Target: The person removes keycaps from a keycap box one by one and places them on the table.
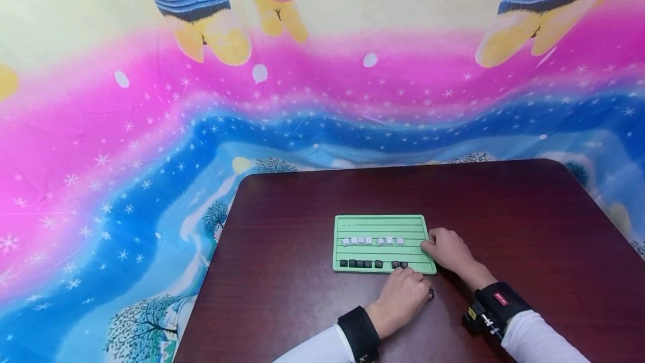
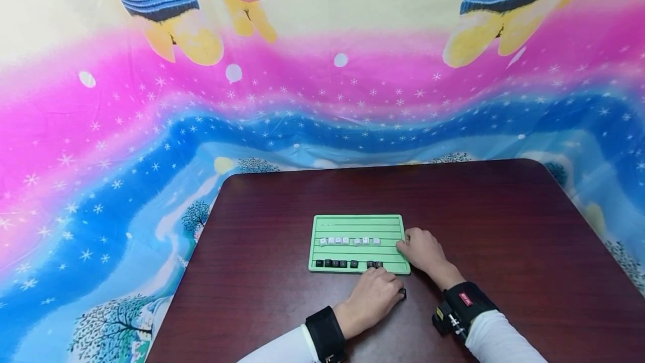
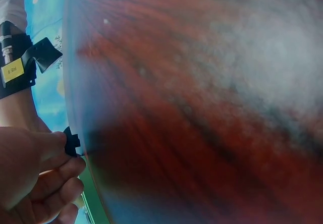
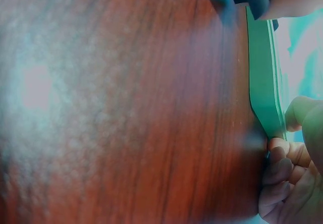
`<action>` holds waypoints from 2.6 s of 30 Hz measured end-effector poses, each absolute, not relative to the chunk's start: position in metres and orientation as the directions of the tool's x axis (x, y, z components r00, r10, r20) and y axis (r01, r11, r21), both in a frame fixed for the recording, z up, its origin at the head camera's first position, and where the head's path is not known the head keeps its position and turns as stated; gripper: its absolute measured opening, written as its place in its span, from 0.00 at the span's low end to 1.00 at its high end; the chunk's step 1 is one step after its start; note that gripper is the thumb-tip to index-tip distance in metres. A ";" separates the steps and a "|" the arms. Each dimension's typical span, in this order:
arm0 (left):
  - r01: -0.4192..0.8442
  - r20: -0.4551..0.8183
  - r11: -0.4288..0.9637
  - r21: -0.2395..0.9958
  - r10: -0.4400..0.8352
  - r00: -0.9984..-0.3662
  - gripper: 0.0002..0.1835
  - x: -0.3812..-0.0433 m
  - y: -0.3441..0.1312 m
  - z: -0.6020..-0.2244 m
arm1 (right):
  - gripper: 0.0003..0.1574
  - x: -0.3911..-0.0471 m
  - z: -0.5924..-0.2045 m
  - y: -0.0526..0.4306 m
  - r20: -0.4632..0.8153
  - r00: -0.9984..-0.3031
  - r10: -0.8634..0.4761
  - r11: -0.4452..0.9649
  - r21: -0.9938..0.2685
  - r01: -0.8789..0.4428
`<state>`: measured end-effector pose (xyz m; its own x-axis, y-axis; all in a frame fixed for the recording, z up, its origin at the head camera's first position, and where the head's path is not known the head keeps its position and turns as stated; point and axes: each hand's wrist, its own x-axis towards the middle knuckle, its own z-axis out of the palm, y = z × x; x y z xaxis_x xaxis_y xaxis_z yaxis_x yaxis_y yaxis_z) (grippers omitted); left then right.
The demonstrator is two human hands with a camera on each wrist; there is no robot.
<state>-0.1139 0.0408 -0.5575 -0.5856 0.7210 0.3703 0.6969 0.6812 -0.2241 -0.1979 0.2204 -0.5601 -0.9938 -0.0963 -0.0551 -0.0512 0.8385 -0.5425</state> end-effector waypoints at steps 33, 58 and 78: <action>0.704 0.309 0.664 -0.252 0.745 -0.592 0.09 -0.114 0.042 -0.552 | 0.22 -0.199 -0.560 0.221 -0.057 -0.994 -0.091 0.838 -0.544 -0.045; 0.688 0.286 0.704 -0.175 0.705 -0.649 0.08 -0.118 0.037 -0.533 | 0.21 -0.197 -0.557 0.220 -0.064 -0.995 -0.076 0.837 -0.546 -0.028; 0.622 0.357 0.778 -0.093 0.609 -0.708 0.08 -0.140 0.019 -0.521 | 0.22 -0.198 -0.559 0.218 -0.051 -0.995 -0.082 0.841 -0.539 -0.042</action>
<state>-0.1397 0.0187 -0.5208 -0.7084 0.6091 0.3565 0.6217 0.7777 -0.0935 -0.1976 0.2183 -0.5586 -0.9953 -0.0823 -0.0514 -0.0417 0.8411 -0.5393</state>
